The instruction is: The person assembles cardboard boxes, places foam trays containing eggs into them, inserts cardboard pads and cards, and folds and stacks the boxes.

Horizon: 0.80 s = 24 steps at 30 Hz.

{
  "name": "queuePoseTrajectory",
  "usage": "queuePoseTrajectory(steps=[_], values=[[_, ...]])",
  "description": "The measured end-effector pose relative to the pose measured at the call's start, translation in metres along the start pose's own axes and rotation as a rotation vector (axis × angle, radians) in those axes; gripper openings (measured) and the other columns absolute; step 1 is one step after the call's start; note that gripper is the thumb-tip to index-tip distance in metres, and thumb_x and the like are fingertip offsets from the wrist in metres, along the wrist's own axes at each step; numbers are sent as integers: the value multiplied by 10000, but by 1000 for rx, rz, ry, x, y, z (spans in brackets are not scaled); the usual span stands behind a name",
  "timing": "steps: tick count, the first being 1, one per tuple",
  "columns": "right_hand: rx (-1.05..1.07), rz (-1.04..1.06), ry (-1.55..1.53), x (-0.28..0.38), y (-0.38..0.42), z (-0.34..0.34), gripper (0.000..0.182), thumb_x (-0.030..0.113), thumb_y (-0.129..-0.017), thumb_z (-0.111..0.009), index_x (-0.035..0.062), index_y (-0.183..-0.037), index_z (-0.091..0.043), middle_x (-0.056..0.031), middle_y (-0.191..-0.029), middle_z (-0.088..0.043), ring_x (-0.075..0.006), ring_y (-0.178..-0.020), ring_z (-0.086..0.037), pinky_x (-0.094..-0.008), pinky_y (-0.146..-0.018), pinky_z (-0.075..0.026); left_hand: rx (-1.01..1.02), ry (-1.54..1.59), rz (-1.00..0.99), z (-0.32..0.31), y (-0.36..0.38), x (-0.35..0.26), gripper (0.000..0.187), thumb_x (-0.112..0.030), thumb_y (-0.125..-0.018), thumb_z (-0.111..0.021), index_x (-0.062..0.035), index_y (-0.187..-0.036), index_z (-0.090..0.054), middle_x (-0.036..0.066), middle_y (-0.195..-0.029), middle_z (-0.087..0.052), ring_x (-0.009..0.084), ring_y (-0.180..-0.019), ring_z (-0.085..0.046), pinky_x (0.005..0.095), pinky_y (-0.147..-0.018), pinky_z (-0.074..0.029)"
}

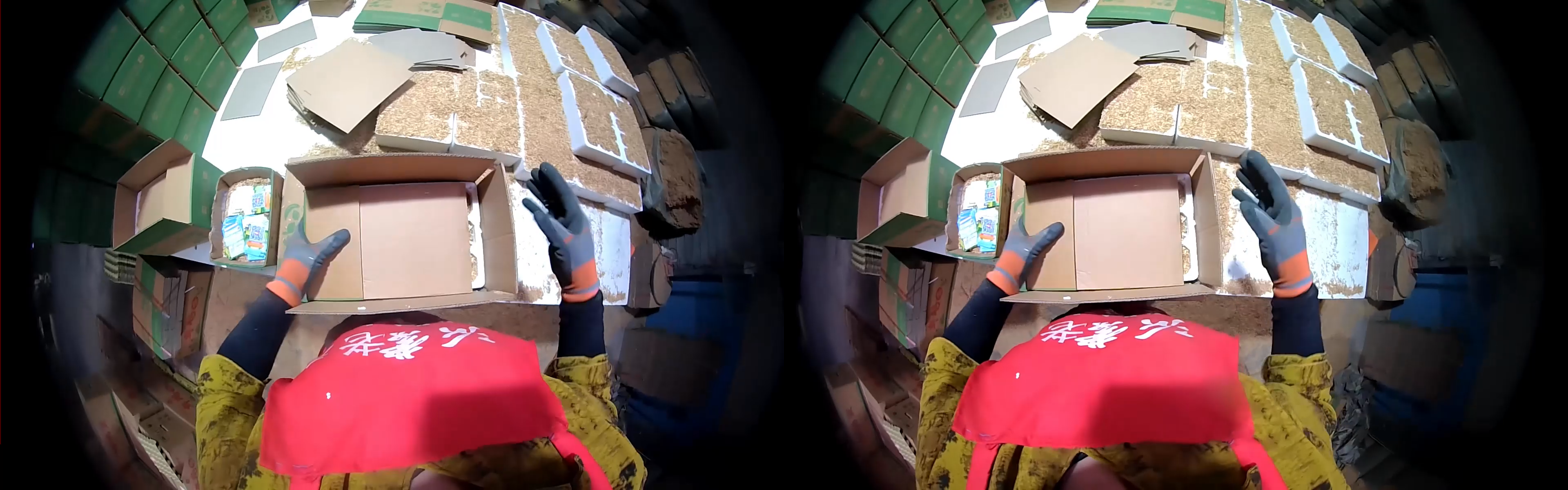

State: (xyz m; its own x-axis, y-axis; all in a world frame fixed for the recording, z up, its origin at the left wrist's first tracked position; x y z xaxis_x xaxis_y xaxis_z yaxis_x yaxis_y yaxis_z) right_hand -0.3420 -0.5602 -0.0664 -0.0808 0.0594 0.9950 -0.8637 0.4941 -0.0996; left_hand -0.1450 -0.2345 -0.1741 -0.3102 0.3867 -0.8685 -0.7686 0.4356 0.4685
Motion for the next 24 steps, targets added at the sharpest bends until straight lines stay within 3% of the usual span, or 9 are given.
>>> queuePoseTrajectory(steps=[2,5,8,10,14,15,16,18,24], values=[[140,-340,-40,-97,1,12,775,109,-843,-639,70,-1478,-197,-141,-1488,-289,-256,-1304,-375,-379,-1060,-345,-30,184,-64,-3,-13,15,1089,-187,-697,-836,9,-1452,-77,213,-1204,-484,215,-1060,-545,308,-867,-482],[22,-171,489,-116,16,-62,1148,306,-631,-861,-57,-1442,-134,-224,-1378,-381,-257,-1199,-456,-313,-1004,-389,-54,219,-42,-8,-8,11,1111,-199,-693,-840,12,-1453,-57,202,-1207,-482,208,-1057,-543,303,-879,-480],[67,-205,277,-123,17,-59,1090,272,-659,-849,-67,-1427,-154,-240,-1330,-425,-258,-1173,-479,-325,-982,-411,-137,145,-137,-13,1,-2,811,-256,-736,-806,47,-1343,-361,113,-1103,-573,155,-920,-547,288,-767,-494],[48,-201,321,-105,18,-50,998,220,-679,-839,-50,-1407,-211,-205,-1276,-484,-253,-1131,-513,-350,-965,-433,-234,-432,-458,1,7,-1,779,-393,-859,-650,37,-1408,-304,226,-1353,-440,273,-1223,-447,338,-1064,-322],[65,-206,151,-100,18,-25,712,196,-756,-750,-19,-1329,-386,-155,-1210,-562,-258,-1085,-559,-370,-958,-439,-74,215,-255,17,-1,31,594,-411,-952,-465,28,-1349,-423,152,-1359,-464,246,-1234,-446,346,-1059,-326],[68,-247,207,-116,23,-12,739,220,-770,-745,-7,-1361,-366,-150,-1255,-533,-258,-1131,-528,-369,-979,-417,1,482,23,3,2,34,546,-363,-971,-433,22,-1359,-406,139,-1377,-451,237,-1246,-443,335,-1072,-316],[19,18,429,-102,21,-14,787,261,-789,-734,3,-1405,-317,-152,-1316,-483,-261,-1178,-489,-369,-999,-395,92,755,294,-12,9,36,502,-314,-990,-401,15,-1369,-390,126,-1395,-438,228,-1259,-441,325,-1084,-305],[54,-100,330,-88,20,-31,867,340,-807,-702,1,-1450,-231,-182,-1414,-383,-291,-1270,-406,-385,-1058,-319,-50,-46,-491,-2,2,57,463,-294,-996,-388,12,-1341,-429,111,-1345,-492,225,-1210,-488,311,-1050,-348],[44,59,188,-45,-11,-119,888,395,-847,-604,-6,-1476,-122,-190,-1522,-182,-304,-1384,-233,-371,-1125,-187,-20,-94,-722,118,-1,-23,432,-261,-1010,-364,11,-1338,-435,105,-1297,-531,187,-1180,-501,312,-1023,-376]])
Point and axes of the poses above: each hand's wrist, its own y-axis away from the middle knuckle, its own z-axis out of the back of the hand, x = y × z, the point moved 5 cm from there along -y, towards the middle knuckle
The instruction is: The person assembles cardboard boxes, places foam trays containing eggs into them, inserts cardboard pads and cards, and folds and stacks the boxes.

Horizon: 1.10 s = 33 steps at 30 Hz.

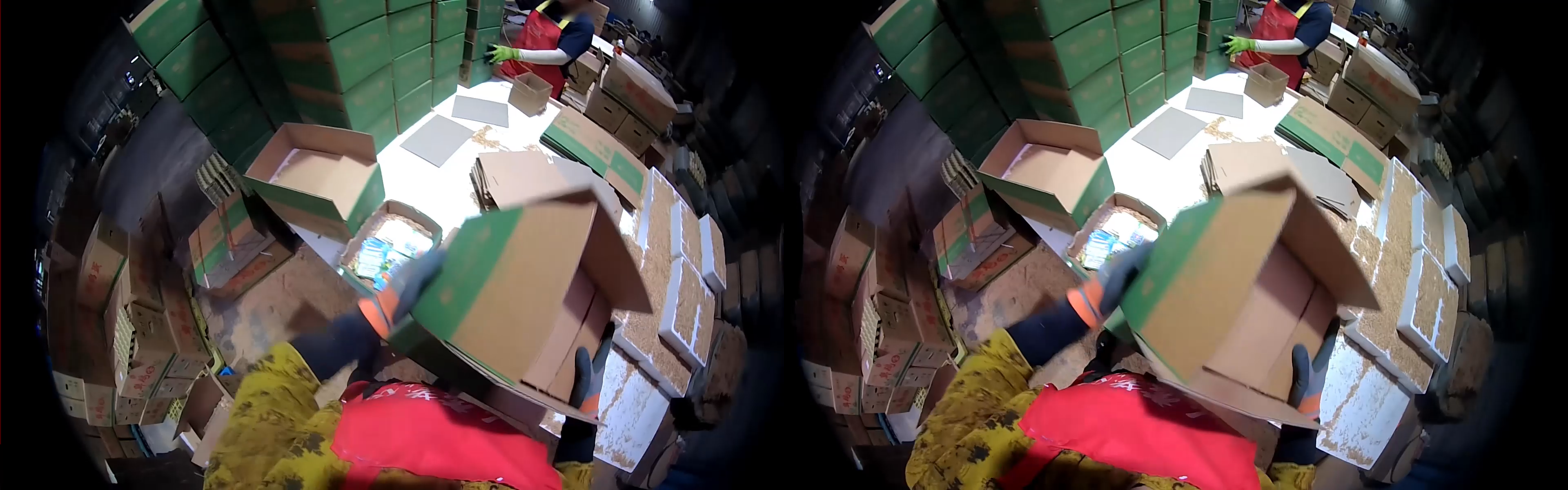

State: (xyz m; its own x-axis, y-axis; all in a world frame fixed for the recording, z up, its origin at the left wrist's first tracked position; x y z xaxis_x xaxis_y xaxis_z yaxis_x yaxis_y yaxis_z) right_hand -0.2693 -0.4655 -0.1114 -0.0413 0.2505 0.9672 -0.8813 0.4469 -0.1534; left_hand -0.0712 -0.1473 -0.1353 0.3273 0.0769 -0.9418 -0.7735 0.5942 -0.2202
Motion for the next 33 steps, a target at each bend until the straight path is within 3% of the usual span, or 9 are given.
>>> queuePoseTrajectory(steps=[1,4,7,13,21,25,29,32,33], values=[[-21,38,152,33,-13,-29,877,418,-856,-575,-4,-1477,-122,-191,-1524,-180,-303,-1387,-228,-369,-1127,-179,-10,32,171,39,-14,-18,428,-250,-1007,-368,8,-1343,-432,106,-1298,-530,184,-1177,-499,316,-1022,-374],[-109,228,17,87,-66,-134,833,284,-855,-615,6,-1480,-139,-170,-1521,-205,-260,-1375,-245,-346,-1121,-190,-210,-704,-490,190,-48,-61,375,-89,-918,-461,19,-1276,-488,208,-1198,-576,298,-1123,-555,368,-952,-439],[-162,354,-190,132,-116,-258,846,146,-816,-692,17,-1474,-175,-151,-1504,-246,-240,-1358,-270,-336,-1106,-235,-252,63,-229,345,-83,-64,374,-212,-976,-471,4,-1280,-498,109,-1199,-593,202,-1088,-572,318,-952,-446],[-38,264,-222,166,-146,-451,876,266,-810,-722,-59,-1439,-205,-209,-1462,-295,-250,-1321,-325,-312,-1087,-256,-482,199,195,532,-27,45,395,-256,-978,-451,-10,-1285,-492,102,-1217,-579,203,-1107,-553,320,-961,-434],[102,100,-19,144,-159,-507,920,331,-829,-695,-108,-1423,-146,-271,-1469,-240,-296,-1345,-285,-299,-1091,-243,-495,350,450,579,8,186,426,-313,-980,-426,-30,-1293,-484,92,-1241,-560,206,-1131,-527,324,-973,-417],[105,1080,1245,122,-169,-515,920,365,-836,-681,-101,-1425,-151,-310,-1465,-214,-331,-1341,-314,-314,-1077,-283,-476,399,489,577,10,218,442,-342,-981,-413,-40,-1296,-481,87,-1252,-550,207,-1143,-514,325,-978,-409],[293,338,360,94,-200,-513,1026,496,-809,-666,-130,-1416,-126,-309,-1478,-183,-349,-1380,-231,-321,-1111,-207,-478,458,502,567,15,244,458,-371,-983,-400,-49,-1300,-477,82,-1264,-540,208,-1155,-501,327,-984,-401],[180,819,1053,92,-200,-517,1033,498,-801,-674,-131,-1415,-132,-292,-1479,-206,-329,-1380,-234,-322,-1110,-212,-527,513,477,555,31,260,471,-393,-984,-390,-57,-1303,-474,78,-1273,-533,209,-1164,-492,329,-989,-395],[311,447,667,108,-197,-521,1034,501,-796,-679,-124,-1418,-138,-286,-1480,-210,-328,-1379,-239,-326,-1110,-216,-553,535,458,550,40,265,475,-400,-984,-387,-59,-1304,-473,77,-1276,-531,209,-1167,-489,329,-990,-393]])
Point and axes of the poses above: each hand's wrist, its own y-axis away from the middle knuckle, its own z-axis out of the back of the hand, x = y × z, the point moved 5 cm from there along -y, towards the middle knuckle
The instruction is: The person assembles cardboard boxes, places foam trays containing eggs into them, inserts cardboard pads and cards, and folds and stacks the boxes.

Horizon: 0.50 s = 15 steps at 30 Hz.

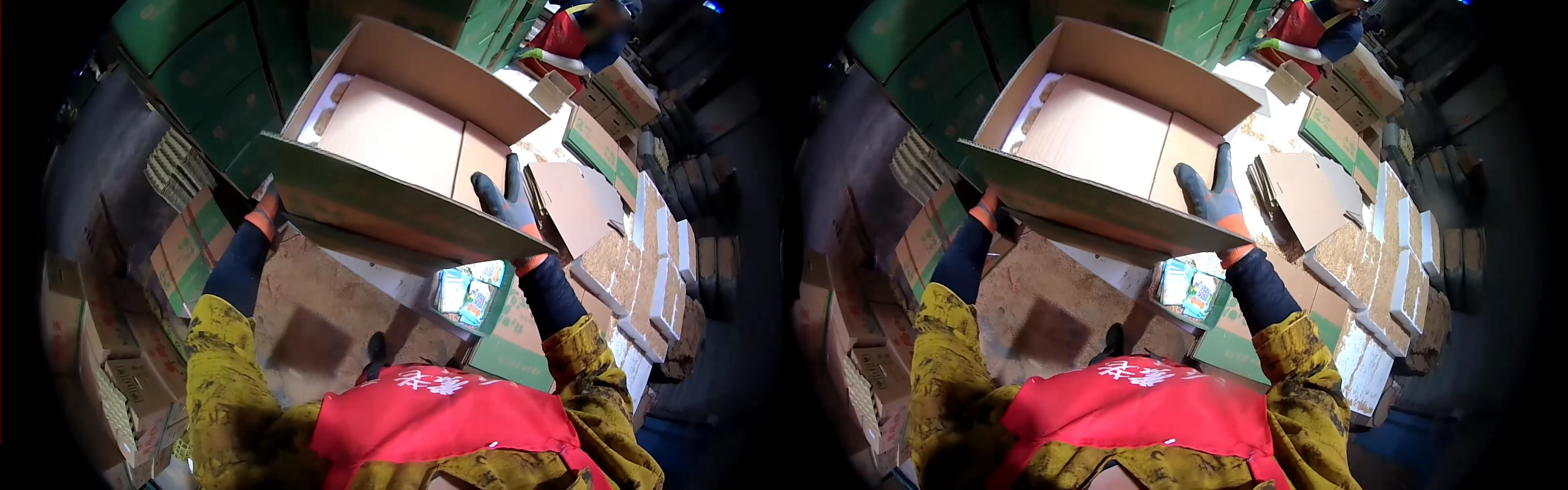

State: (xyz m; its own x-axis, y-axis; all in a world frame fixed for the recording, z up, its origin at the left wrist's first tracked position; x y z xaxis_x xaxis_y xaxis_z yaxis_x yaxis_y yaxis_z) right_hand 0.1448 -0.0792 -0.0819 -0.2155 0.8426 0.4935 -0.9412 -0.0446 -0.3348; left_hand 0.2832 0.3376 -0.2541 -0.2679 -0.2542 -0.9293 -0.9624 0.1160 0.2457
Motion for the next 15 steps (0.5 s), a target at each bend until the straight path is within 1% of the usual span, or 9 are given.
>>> queuePoseTrajectory(steps=[1,3,6,7,8,11,12,13,15], values=[[-9,-287,-449,14,0,7,1036,504,-790,-683,-117,-1420,-144,-281,-1482,-215,-327,-1378,-243,-329,-1109,-220,-21,34,-24,5,4,9,480,-407,-984,-384,-62,-1305,-472,76,-1279,-528,210,-1170,-485,329,-991,-391],[-57,-345,-545,4,-5,-5,1041,501,-787,-686,-119,-1420,-140,-283,-1477,-224,-319,-1377,-248,-315,-1106,-224,-54,111,-76,12,9,16,488,-421,-985,-377,-66,-1307,-470,74,-1285,-524,210,-1176,-479,330,-994,-387],[-81,-177,-632,3,-11,-22,947,369,-816,-703,-102,-1425,-150,-259,-1434,-318,-288,-1304,-367,-297,-1051,-313,-66,237,-158,22,21,28,501,-443,-986,-368,-74,-1310,-467,70,-1294,-516,211,-1185,-469,332,-999,-380],[-168,-352,-730,26,-13,-16,916,332,-827,-700,-98,-1426,-156,-252,-1424,-336,-270,-1285,-389,-292,-1035,-330,-46,286,-196,19,31,29,506,-450,-986,-364,-76,-1311,-466,69,-1297,-514,211,-1188,-466,332,-1000,-378],[-205,-352,-651,23,-16,-21,890,301,-838,-692,-90,-1430,-153,-236,-1396,-377,-245,-1269,-395,-275,-1026,-333,4,328,-230,14,41,30,528,-462,-990,-348,-84,-1349,-431,76,-1333,-484,224,-1210,-448,341,-1018,-364],[-208,-199,-636,4,-15,-39,804,249,-871,-649,-69,-1433,-170,-250,-1368,-411,-265,-1207,-468,-320,-988,-385,-306,547,-214,7,35,65,577,-485,-969,-396,-91,-1390,-382,58,-1398,-417,233,-1261,-375,339,-1068,-293],[-186,-182,-632,-1,-12,-40,762,228,-886,-629,-55,-1436,-184,-255,-1356,-425,-270,-1194,-483,-337,-978,-399,-225,600,-272,34,13,90,566,-490,-964,-403,-110,-1382,-396,54,-1391,-423,242,-1243,-377,351,-1059,-289],[-230,-94,-434,-7,-4,-43,714,220,-898,-613,-39,-1432,-216,-255,-1344,-441,-276,-1195,-488,-346,-977,-403,-290,450,-198,54,5,104,573,-513,-949,-417,-124,-1370,-412,48,-1394,-419,251,-1223,-377,362,-1043,-294],[-321,-17,-247,-22,25,-36,641,228,-912,-595,-13,-1417,-283,-254,-1328,-462,-289,-1204,-488,-357,-987,-401,-391,328,-207,-24,75,53,626,-532,-942,-405,-76,-1371,-385,99,-1324,-456,276,-1137,-421,392,-1020,-321]])
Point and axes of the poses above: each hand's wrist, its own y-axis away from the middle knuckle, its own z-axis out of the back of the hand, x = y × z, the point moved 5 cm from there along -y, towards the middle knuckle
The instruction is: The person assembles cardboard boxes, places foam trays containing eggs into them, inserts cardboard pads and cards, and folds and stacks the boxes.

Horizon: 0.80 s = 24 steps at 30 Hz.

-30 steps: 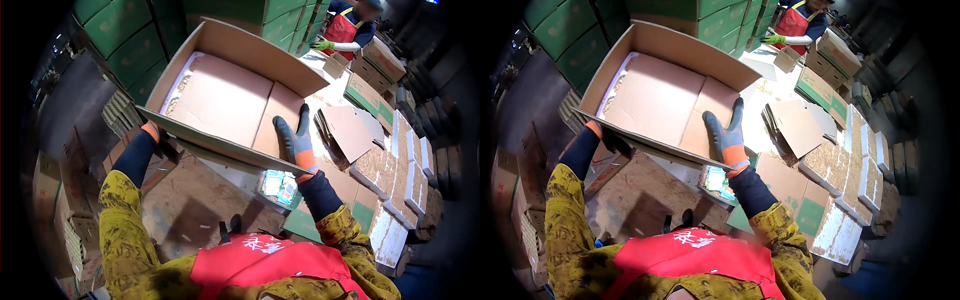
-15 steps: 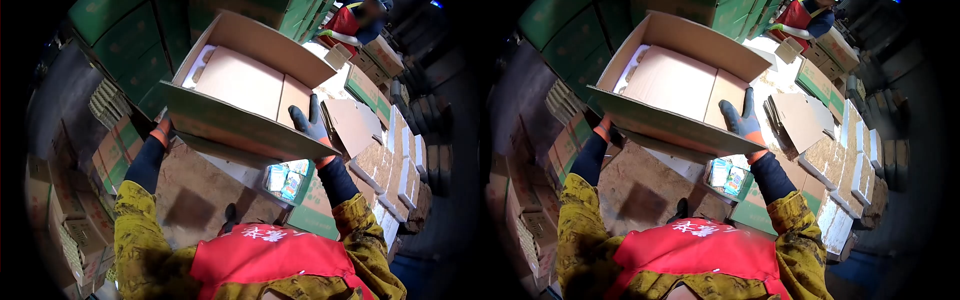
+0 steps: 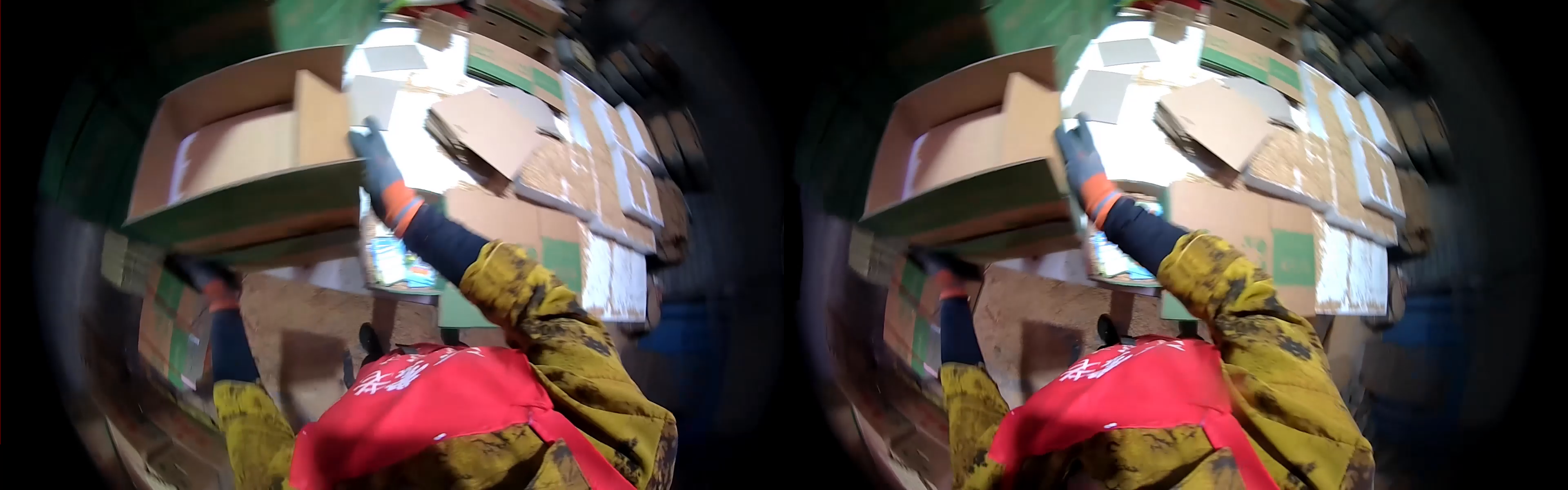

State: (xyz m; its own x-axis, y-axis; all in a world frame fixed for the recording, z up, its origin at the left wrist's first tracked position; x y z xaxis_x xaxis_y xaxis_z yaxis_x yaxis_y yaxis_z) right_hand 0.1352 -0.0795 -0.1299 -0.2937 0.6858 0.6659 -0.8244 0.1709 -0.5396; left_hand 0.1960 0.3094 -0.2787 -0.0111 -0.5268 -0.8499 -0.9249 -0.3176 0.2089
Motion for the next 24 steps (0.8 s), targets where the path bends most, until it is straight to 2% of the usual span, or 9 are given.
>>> queuePoseTrajectory(steps=[2,5,7,8,9,11,14,17,24], values=[[3,-195,-171,-13,42,43,625,266,-902,-606,-1,-1399,-337,-240,-1326,-471,-293,-1216,-484,-351,-1006,-388,145,-163,70,134,-67,79,514,-409,-959,-435,-30,-1306,-453,120,-1206,-547,205,-1029,-508,341,-902,-414],[-47,-644,-401,-75,138,127,628,313,-873,-639,7,-1370,-407,-183,-1320,-508,-264,-1202,-504,-337,-1011,-392,-114,-624,-519,3,138,37,501,-337,-945,-436,22,-1292,-472,145,-1273,-522,237,-1155,-480,366,-993,-368],[-152,-776,-57,-143,207,221,591,315,-855,-650,4,-1323,-467,-199,-1303,-526,-275,-1177,-525,-346,-983,-418,325,-657,-576,-90,260,65,493,-289,-935,-437,58,-1282,-485,161,-1317,-505,257,-1239,-462,383,-1054,-338],[-216,-779,63,-188,247,272,559,304,-853,-645,-4,-1294,-489,-216,-1273,-542,-295,-1154,-538,-343,-966,-427,618,-280,-258,-141,311,92,490,-269,-922,-463,51,-1292,-481,154,-1331,-501,272,-1265,-437,382,-1086,-297],[-299,-746,258,-220,277,322,522,279,-854,-629,-8,-1271,-505,-217,-1255,-554,-314,-1138,-543,-349,-960,-425,1021,-902,-495,-170,352,106,498,-224,-887,-535,30,-1309,-466,183,-1347,-485,310,-1287,-416,399,-1091,-284],[-459,-938,177,-265,324,404,504,259,-860,-589,-30,-1263,-500,-249,-1192,-580,-345,-1095,-566,-369,-945,-430,1316,-1070,-537,-231,413,151,618,-211,-804,-642,-40,-1356,-421,221,-1392,-393,376,-1298,-357,453,-1079,-273],[-447,-976,438,-331,368,469,615,337,-828,-615,-81,-1257,-476,-281,-1212,-556,-383,-1125,-546,-386,-960,-424,1262,-1385,-654,-268,451,234,691,-320,-817,-627,-35,-1392,-370,225,-1448,-320,387,-1344,-276,493,-1114,-167],[-19,-1196,428,-366,381,454,870,526,-794,-614,-70,-1361,-332,-309,-1318,-449,-425,-1210,-459,-400,-1012,-384,1138,-1643,-785,-293,480,278,712,-374,-809,-611,-39,-1392,-375,244,-1450,-305,402,-1352,-249,514,-1124,-119],[-366,-829,-2,-307,345,473,738,256,-774,-721,-53,-1349,-377,-266,-1256,-519,-376,-1157,-518,-366,-983,-415,1111,-1701,-830,-297,497,287,700,-362,-796,-594,-20,-1371,-386,245,-1453,-295,405,-1367,-219,520,-1134,-95]])
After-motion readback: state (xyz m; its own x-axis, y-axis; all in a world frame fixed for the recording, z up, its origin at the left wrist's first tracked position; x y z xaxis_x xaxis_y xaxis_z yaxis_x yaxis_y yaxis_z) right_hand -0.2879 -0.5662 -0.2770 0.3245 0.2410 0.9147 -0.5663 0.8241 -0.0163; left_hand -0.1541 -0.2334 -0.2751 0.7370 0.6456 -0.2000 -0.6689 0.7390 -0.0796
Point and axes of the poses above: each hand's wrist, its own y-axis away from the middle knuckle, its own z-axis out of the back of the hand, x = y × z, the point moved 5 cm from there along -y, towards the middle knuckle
